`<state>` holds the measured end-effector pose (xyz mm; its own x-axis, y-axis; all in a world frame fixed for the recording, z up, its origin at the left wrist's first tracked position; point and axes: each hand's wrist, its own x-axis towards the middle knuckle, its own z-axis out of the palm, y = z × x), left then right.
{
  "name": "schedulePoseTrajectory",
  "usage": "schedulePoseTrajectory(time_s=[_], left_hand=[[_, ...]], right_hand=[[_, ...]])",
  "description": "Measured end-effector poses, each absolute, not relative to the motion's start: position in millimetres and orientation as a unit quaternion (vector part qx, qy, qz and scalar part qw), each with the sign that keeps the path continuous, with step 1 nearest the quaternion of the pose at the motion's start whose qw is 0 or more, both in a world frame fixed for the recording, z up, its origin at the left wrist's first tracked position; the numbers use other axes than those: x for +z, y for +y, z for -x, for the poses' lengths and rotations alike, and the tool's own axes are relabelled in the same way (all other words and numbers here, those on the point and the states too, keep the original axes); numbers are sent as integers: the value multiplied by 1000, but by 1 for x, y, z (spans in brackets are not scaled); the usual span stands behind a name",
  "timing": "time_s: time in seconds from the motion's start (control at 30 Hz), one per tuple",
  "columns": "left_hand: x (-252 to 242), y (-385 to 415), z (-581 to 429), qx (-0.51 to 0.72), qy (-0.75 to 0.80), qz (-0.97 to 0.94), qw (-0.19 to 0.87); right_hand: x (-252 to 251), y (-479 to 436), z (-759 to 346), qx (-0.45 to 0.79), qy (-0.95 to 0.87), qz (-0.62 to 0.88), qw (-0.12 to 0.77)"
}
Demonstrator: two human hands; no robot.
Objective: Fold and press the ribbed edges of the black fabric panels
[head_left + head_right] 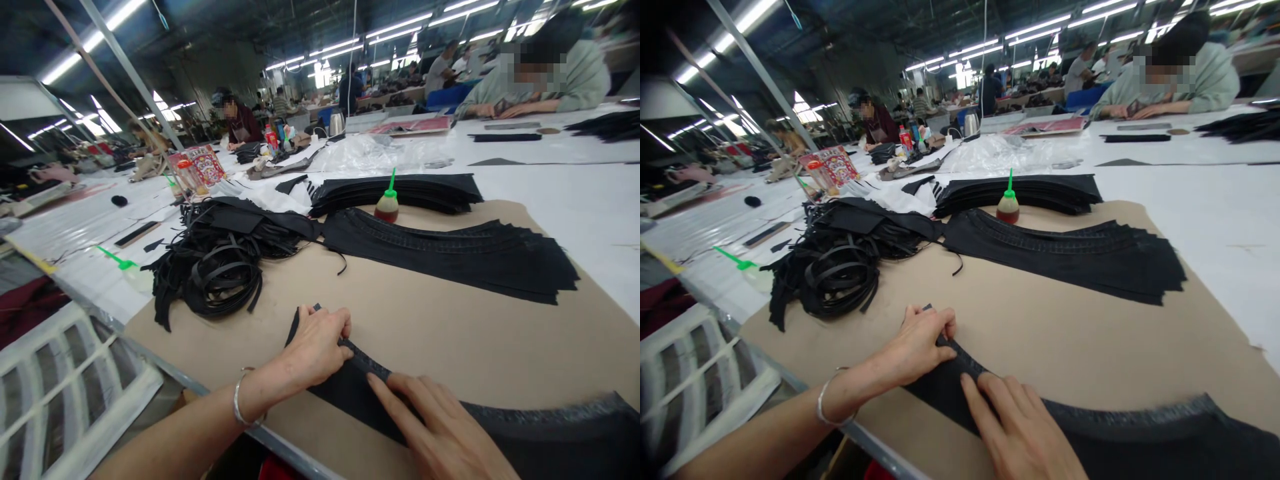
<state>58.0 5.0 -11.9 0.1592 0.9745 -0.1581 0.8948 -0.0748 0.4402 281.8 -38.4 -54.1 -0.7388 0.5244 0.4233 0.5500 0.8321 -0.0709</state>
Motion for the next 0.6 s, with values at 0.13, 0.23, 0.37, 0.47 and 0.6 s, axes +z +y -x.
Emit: schedulePoseTrajectory(time_s=[0.13,0.23,0.37,0.47,0.6], left_hand=[[-10,8,-48,86,638,-731,228],[-8,14,-34,91,639,-724,242],[-4,20,-17,107,644,-713,256],[-4,23,-10,120,644,-707,268],[-10,24,-6,132,646,-696,284]], right_hand=[[-54,-34,-252,-15,-931,297,211],[-60,-33,-252,-15,-931,303,205],[-62,-33,-256,-30,-931,299,207],[-63,-32,-256,-46,-932,293,208],[-68,-30,-255,-56,-930,287,222]])
